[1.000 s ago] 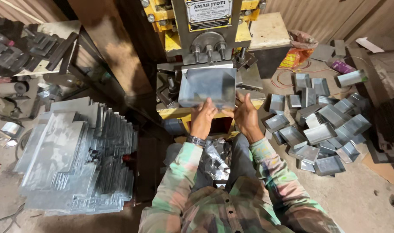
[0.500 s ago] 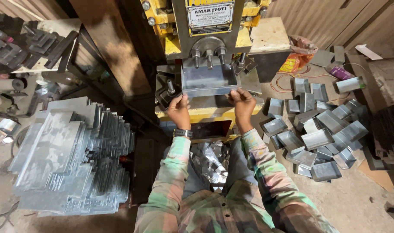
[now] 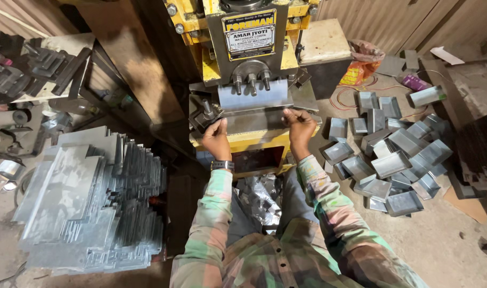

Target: The person bends metal sheets by inserting them into a manual press brake machine and pulling a lever to form a tray shape, then places the finished pieces on a stack.

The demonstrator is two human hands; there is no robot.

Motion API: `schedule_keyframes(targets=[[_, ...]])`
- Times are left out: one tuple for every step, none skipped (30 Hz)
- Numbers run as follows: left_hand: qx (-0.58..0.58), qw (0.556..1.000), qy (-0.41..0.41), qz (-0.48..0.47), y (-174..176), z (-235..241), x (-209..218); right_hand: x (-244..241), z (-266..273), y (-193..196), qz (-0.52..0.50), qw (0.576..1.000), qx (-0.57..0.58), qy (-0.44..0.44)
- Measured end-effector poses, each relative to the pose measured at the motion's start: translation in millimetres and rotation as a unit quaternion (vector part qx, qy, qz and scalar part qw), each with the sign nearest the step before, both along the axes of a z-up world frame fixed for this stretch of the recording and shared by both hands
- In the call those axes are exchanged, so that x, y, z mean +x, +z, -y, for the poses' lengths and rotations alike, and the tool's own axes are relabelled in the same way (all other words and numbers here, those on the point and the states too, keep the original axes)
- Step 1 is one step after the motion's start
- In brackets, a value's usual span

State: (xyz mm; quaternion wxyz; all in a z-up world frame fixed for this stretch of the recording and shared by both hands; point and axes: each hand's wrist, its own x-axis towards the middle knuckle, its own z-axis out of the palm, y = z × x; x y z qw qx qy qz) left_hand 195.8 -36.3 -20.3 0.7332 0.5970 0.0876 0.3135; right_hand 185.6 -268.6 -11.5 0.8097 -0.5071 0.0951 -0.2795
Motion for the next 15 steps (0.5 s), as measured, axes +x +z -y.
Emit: schedule_keyframes(targets=[[-0.019, 0.999, -0.024, -0.031, 5.1, 0.5, -2.2, -0.1, 0.6, 0.0, 0.001, 1.000, 0.014, -0.004], [-0.037, 0.996, -0.048, -0.060, 12.2, 0.8, -3.3, 1.3, 1.2, 1.6, 0.004, 1.000, -0.014, 0.006], [-0.055, 0.992, -0.072, -0.090, 20.2, 1.7, -4.6, 2.4, 1.1, 3.9, 0.007, 0.999, -0.043, 0.017], [-0.063, 0.987, -0.109, -0.101, 27.8, 2.2, -7.0, 1.6, 0.5, 6.3, 0.009, 0.997, -0.071, 0.027], [-0.070, 0.980, -0.147, -0.112, 36.0, 1.0, -9.4, 1.0, 0.4, 10.5, -0.006, 0.996, -0.068, 0.058], [-0.078, 0.972, -0.184, -0.122, 44.7, -0.3, -11.6, 0.9, -0.9, 17.0, -0.019, 0.994, -0.065, 0.088], [-0.076, 0.967, -0.211, -0.122, 52.9, 0.2, -14.3, -0.9, -4.0, 24.4, -0.033, 0.991, -0.061, 0.118], [-0.074, 0.960, -0.240, -0.122, 60.3, 0.4, -17.8, -5.0, -7.2, 32.4, -0.013, 0.986, -0.072, 0.151], [-0.073, 0.953, -0.268, -0.122, 67.7, 0.6, -21.4, -9.4, -10.2, 42.2, 0.007, 0.979, -0.083, 0.184], [-0.045, 0.957, -0.273, -0.084, 76.6, 3.4, -22.3, -12.7, -10.4, 54.9, 0.028, 0.973, -0.094, 0.210], [-0.018, 0.960, -0.277, -0.045, 84.3, 4.2, -26.9, -15.3, -11.3, 68.1, 0.044, 0.970, -0.092, 0.221], [0.008, 0.960, -0.280, -0.010, 88.8, 3.3, -37.7, -22.4, -13.8, 78.2, 0.055, 0.967, -0.089, 0.234], [0.019, 0.954, -0.299, -0.003, 93.1, 3.4, -46.9, -29.6, -15.3, 87.0, 0.066, 0.963, -0.087, 0.246], [0.027, 0.948, -0.318, 0.001, 93.7, 3.7, -62.5, -41.6, -13.6, 91.9, 0.073, 0.958, -0.068, 0.267], [0.035, 0.941, -0.337, 0.005, 93.8, 3.4, -79.8, -53.7, -11.3, 94.9, 0.081, 0.953, -0.048, 0.288]])
